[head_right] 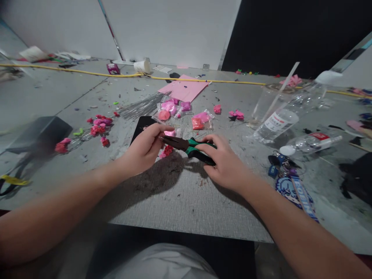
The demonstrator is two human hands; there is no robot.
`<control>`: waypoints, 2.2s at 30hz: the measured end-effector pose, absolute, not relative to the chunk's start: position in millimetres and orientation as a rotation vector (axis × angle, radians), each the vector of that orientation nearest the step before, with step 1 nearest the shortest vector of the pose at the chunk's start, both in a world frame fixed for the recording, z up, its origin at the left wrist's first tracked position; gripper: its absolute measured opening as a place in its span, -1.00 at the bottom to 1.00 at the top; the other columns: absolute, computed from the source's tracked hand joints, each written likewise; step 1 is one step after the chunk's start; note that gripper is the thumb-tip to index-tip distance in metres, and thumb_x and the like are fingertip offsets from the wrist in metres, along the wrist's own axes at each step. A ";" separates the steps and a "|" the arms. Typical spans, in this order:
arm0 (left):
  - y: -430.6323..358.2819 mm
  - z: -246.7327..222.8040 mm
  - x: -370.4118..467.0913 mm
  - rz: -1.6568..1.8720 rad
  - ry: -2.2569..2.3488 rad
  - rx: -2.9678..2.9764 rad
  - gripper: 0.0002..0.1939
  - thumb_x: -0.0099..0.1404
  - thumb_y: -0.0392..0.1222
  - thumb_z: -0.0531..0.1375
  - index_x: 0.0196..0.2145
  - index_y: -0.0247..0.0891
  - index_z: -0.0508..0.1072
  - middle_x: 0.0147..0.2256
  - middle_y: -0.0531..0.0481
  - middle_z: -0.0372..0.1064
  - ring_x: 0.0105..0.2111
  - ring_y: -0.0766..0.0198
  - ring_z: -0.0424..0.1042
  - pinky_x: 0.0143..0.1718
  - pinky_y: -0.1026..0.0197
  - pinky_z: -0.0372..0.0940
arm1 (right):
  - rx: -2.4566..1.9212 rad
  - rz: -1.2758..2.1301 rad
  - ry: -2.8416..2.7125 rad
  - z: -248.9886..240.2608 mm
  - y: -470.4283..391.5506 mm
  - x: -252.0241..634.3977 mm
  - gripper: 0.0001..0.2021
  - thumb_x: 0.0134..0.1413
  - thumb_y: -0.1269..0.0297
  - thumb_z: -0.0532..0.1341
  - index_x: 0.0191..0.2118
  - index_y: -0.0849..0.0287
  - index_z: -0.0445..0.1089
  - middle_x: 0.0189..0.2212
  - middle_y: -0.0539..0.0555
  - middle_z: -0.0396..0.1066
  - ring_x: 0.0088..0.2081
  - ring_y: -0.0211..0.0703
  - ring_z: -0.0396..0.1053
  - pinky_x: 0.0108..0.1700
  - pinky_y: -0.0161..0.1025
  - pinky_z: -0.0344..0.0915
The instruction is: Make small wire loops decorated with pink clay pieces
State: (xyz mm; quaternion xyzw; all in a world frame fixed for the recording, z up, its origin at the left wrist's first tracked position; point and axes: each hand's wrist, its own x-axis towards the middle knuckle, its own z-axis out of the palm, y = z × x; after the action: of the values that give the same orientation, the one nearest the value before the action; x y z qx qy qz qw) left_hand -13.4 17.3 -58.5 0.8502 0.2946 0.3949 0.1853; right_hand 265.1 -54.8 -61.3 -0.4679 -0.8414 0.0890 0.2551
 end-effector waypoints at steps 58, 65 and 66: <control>20.9 -53.6 -2.6 1.018 0.776 0.913 -0.64 0.28 -0.07 0.45 -0.54 -0.26 0.48 -0.39 -0.02 0.49 -0.34 0.33 0.51 -0.36 0.32 0.39 | -1.415 0.095 -2.179 -58.9 -49.4 280.8 -0.39 0.06 0.56 0.19 0.24 0.01 0.42 0.27 0.22 0.36 0.30 0.30 0.38 0.29 0.32 0.41; 21.5 -38.1 -2.5 1.202 0.802 0.778 -0.90 0.36 -0.21 0.34 -0.33 -0.23 0.62 -0.46 0.08 0.46 -0.37 0.39 0.49 -0.27 0.34 0.42 | -1.284 0.206 -2.273 -54.2 -56.3 272.4 -0.34 0.05 0.59 0.18 0.27 0.00 0.38 0.36 0.20 0.30 0.37 0.27 0.34 0.36 0.30 0.35; 21.4 -36.4 -2.5 1.220 0.801 0.803 -0.89 0.38 -0.18 0.33 -0.30 -0.22 0.63 -0.42 0.07 0.49 -0.31 0.36 0.53 -0.26 0.33 0.42 | -1.283 0.199 -2.293 -54.0 -57.7 269.6 -0.34 0.05 0.60 0.18 0.27 0.00 0.39 0.35 0.21 0.30 0.36 0.29 0.33 0.37 0.33 0.34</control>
State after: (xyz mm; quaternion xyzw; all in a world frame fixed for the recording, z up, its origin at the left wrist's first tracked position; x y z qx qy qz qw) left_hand -2.5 21.4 -36.4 0.3566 0.3557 0.5418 0.6729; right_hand 269.6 -57.7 -54.0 -0.4712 -0.8425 0.0733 0.2505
